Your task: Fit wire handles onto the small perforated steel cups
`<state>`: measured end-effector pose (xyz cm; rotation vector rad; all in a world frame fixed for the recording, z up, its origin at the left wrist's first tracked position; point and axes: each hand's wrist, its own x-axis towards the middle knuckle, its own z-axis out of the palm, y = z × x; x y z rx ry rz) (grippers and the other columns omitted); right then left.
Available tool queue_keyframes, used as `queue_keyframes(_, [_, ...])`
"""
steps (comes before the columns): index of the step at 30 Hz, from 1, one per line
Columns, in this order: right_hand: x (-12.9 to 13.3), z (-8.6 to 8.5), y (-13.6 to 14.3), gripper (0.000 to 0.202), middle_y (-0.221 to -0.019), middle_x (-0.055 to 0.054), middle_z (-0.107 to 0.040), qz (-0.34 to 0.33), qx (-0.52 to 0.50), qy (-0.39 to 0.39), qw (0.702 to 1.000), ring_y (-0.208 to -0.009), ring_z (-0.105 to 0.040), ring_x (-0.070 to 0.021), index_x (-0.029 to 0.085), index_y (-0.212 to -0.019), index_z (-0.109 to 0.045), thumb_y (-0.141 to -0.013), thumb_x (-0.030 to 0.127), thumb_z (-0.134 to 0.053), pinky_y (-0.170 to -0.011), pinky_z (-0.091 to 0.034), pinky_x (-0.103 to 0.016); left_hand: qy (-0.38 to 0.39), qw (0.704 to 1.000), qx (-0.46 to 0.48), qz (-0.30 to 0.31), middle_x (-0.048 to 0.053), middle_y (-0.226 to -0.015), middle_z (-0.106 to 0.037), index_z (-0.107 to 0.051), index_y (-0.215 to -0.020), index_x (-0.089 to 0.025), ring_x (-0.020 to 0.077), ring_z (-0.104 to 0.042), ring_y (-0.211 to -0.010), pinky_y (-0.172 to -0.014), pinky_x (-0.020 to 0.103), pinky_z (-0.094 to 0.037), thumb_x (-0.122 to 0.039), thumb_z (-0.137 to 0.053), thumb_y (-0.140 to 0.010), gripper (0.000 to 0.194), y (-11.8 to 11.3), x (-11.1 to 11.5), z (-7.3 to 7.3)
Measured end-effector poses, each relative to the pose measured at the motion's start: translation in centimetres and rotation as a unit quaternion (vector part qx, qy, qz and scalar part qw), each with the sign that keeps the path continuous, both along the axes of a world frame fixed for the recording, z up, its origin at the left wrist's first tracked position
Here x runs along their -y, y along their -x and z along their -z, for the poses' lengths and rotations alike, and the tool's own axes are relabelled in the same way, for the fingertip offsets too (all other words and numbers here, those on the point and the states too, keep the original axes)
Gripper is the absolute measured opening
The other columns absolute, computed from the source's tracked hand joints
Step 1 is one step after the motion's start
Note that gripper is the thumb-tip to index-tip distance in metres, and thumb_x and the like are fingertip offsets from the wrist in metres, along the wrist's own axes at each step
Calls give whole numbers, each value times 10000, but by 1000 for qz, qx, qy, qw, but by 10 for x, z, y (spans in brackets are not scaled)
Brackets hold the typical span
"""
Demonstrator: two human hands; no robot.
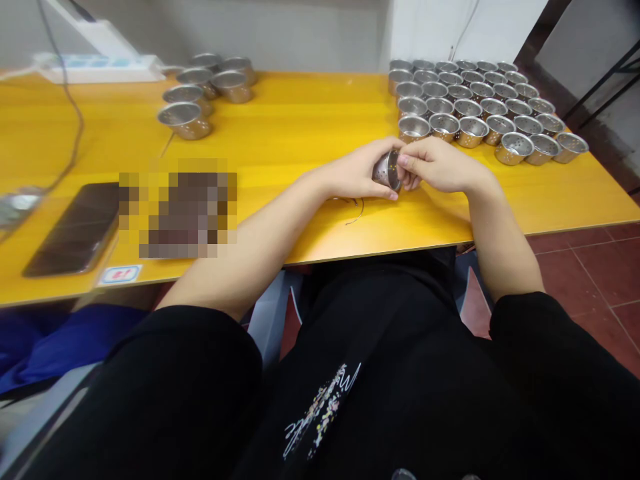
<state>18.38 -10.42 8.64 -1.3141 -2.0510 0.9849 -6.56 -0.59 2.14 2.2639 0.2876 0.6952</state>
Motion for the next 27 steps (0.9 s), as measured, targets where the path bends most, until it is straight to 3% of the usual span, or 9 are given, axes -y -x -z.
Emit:
queue_keyframes(4, [1,1,1,509,-820,-56,-834,26,0,-12,1000,-832,-830,-246,257,-866,-776,-1228,580,-929,-840,-758,-375,-5,1000,12,-13,132,-1308,-882,-766,-1451,-254,472,-846,-1429,-1349,635,-678,-774,-1198,-709,1004,-1,-2,3])
queue_keyframes(8, [1,1,2,517,-818,-65,-841,17,-3,5,1000,-810,-834,-234,248,-863,-777,-1258,562,-892,-825,-749,-360,7,1000,19,-9,124,-1310,-890,-728,-1566,-257,444,-882,-1350,-1314,616,-701,-735,-1184,-719,1074,-2,-2,4])
queue_keyframes(13, [-1,1,-1,538,-838,-61,-863,7,-11,24,1000,-808,-835,-219,239,-859,-787,-1247,588,-916,-845,-749,-347,10,1000,21,-8,128,-1376,-884,-683,-1656,-266,450,-874,-1389,-1339,626,-680,-649,-1188,-708,1141,-1,-1,4])
queue_keyframes(22, [-3,3,-1,514,-804,-42,-850,-4,-8,27,1000,-780,-818,-210,240,-834,-784,-1204,537,-982,-798,-731,-323,25,1000,17,-1,100,-1348,-877,-693,-1554,-286,408,-880,-1280,-1211,574,-719,-527,-1163,-681,1021,-1,-1,6])
queue_keyframes(27, [0,0,2,476,-794,-36,-852,-18,10,29,999,-784,-828,-216,240,-839,-826,-1237,481,-929,-764,-720,-319,28,1000,6,6,96,-1302,-876,-701,-1492,-277,367,-875,-1192,-1122,528,-735,-454,-1098,-722,885,-1,1,6])
